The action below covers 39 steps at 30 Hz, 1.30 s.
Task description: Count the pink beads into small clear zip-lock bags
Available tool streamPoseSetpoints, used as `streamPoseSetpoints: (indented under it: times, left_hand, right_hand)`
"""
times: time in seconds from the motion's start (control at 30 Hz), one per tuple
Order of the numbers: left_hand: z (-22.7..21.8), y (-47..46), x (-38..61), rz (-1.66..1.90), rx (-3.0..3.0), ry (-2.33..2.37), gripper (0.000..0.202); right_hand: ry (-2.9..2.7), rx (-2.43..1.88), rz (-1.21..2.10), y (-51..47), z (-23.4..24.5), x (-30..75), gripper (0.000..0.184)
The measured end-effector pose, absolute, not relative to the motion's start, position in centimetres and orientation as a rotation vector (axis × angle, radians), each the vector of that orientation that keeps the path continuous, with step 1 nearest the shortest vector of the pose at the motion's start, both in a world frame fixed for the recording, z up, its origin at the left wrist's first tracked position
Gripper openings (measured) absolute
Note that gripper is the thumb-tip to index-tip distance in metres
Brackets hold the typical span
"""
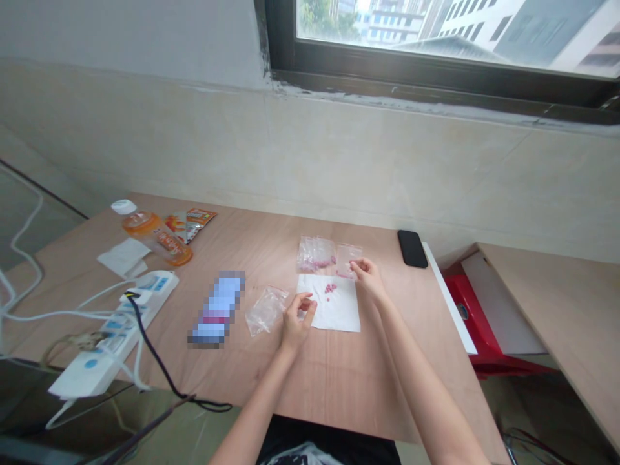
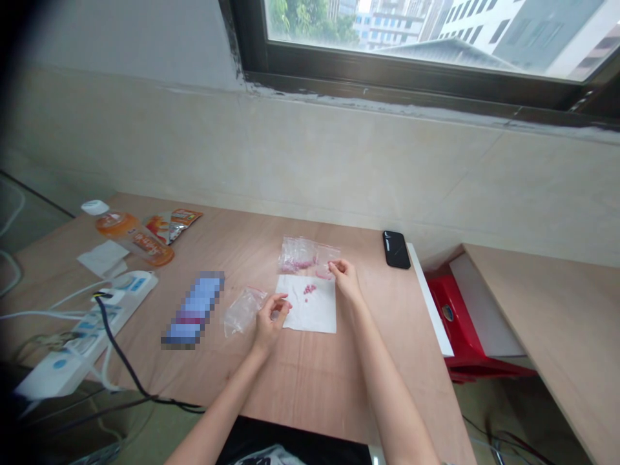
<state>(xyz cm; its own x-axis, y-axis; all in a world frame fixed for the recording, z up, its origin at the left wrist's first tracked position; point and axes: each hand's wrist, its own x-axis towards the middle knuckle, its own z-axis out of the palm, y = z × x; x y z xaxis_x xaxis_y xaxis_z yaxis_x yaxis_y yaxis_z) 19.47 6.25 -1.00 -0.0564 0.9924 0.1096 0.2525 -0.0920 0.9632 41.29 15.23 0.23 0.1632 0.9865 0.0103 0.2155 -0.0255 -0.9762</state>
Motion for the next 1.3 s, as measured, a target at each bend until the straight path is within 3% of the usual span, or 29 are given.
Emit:
streamPoseSetpoints:
  times: [0.27, 0.5, 0.87, 1.07, 1.17, 1.3]
  left_hand:
    - [-0.6, 6.4, 19.7, 1.195, 1.475, 1.376, 0.023]
    - [-0.6, 6.3, 19.7, 1.184, 1.507, 1.392, 0.022]
    - [0.5, 6.2, 17.0, 1.22, 1.756, 1.671, 0.022]
    - [1.0, 7.0, 13.1, 0.844, 2.022, 2.289, 0.049]
    - [0.9, 7.4, 12.8, 0.594, 2.036, 2.386, 0.062]
    - [0.7, 7.7, 13.1, 0.491, 2.054, 2.39, 0.065]
  right_hand:
    - [-1.239, -1.541, 0.899, 21.1, -0.7, 41.0, 0.04]
    - [-1.273, -1.623, 0.563, 17.5, -1.6, 41.5, 0.049]
    - [-1.507, -1.651, 0.529, 6.8, -1.5, 36.3, 0.023]
    - [-1.611, -1.652, 0.4, 6.6, -1.5, 36.1, 0.018]
    - [-1.663, -1.643, 0.369, 6.6, -1.7, 36.0, 0.016]
    - [-1.751, -1.611, 0.343, 6.6, -1.9, 35.9, 0.014]
